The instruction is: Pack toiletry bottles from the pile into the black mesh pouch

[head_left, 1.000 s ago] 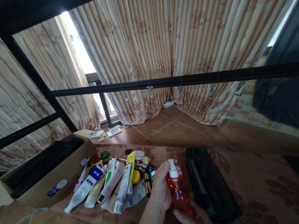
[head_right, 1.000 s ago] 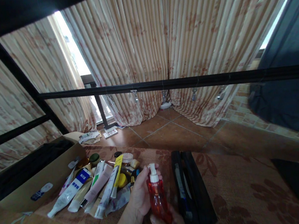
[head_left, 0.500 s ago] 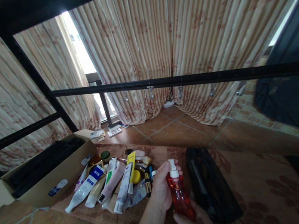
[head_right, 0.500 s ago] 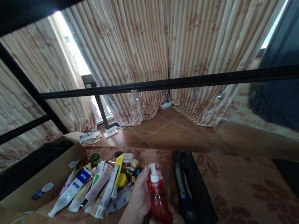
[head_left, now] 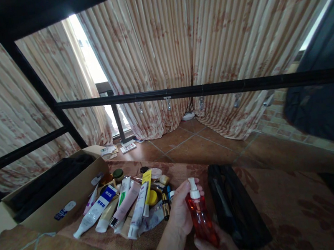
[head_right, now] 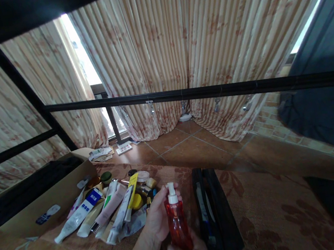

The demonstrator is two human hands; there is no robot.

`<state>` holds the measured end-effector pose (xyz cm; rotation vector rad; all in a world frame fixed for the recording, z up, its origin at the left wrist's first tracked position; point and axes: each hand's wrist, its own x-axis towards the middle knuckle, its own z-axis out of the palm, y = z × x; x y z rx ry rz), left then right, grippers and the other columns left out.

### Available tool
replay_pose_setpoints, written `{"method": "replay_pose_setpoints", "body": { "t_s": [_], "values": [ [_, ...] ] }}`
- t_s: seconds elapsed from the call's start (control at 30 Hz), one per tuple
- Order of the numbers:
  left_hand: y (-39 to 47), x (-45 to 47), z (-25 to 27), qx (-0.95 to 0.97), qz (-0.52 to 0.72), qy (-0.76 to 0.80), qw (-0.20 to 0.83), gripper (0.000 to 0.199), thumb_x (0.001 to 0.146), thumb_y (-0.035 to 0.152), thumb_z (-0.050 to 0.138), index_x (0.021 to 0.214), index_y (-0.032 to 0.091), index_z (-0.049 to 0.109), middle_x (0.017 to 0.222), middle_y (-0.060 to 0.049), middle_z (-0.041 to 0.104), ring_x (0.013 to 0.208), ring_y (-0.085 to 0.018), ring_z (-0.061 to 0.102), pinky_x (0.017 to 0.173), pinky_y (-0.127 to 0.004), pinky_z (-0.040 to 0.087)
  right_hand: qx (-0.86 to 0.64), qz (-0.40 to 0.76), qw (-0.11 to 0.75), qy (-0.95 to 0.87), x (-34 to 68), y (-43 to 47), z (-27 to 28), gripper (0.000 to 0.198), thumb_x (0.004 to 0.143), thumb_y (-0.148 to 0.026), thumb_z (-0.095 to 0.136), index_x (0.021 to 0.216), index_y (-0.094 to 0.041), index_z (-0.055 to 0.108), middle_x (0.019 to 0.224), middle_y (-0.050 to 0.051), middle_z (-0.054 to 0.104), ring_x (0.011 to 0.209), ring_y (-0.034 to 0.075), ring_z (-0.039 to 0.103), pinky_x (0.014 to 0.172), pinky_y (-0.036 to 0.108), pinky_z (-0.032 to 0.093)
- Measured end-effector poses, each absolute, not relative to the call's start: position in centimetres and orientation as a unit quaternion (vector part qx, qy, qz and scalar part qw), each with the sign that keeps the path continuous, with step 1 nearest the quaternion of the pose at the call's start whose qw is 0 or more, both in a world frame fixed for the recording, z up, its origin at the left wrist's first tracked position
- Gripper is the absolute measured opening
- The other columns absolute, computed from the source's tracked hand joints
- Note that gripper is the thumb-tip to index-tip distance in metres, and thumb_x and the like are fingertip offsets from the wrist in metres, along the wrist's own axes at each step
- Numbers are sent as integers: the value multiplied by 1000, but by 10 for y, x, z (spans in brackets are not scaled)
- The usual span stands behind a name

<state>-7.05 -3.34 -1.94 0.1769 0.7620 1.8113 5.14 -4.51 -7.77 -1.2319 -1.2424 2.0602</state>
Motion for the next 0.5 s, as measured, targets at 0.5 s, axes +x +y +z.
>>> {"method": "replay_pose_setpoints", "body": {
  "t_s": [0.5],
  "values": [
    [-32, -69, -20, 94, 762, 345, 540, 44, 71, 44, 76, 99, 12, 69, 77, -6, 69, 71, -16, 65, 62, -22, 46, -457, 736, 217, -450, 53, -45, -73, 69, 50, -57, 83, 105, -21, 63, 72, 0, 64, 50, 13, 53, 43, 24, 38]
  ]
}}
